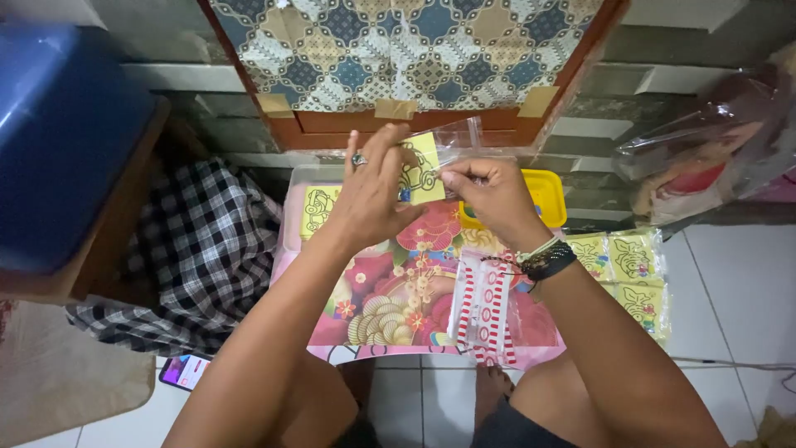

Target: The person places drawings and small colorful pieces into plastic bags by hand.

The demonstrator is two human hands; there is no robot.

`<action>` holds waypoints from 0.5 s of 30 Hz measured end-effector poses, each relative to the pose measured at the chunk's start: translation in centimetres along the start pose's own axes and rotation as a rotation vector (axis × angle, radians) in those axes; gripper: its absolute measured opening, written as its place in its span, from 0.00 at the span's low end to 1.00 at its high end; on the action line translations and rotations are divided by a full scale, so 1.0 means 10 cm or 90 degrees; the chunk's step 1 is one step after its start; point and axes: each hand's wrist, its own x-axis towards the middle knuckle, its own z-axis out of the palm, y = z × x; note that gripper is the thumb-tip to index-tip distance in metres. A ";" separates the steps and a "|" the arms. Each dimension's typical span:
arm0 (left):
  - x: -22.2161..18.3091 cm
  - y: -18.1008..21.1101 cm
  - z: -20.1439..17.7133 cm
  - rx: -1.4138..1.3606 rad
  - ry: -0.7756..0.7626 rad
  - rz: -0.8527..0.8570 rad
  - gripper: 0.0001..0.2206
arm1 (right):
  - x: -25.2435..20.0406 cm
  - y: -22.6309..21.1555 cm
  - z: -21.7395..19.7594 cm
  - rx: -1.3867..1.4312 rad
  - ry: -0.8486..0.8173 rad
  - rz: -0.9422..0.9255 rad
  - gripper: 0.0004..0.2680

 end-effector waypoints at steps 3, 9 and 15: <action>-0.06 -0.34 0.24 0.040 0.000 0.003 0.31 | -0.01 -0.08 0.08 -0.032 -0.006 -0.007 0.03; -0.07 -0.41 0.13 0.109 -0.034 -0.045 0.31 | 0.15 0.19 0.13 -0.067 -0.062 -0.065 0.03; -0.09 -0.50 0.01 0.167 -0.032 -0.069 0.31 | 0.31 0.32 0.18 -0.063 -0.053 -0.081 0.03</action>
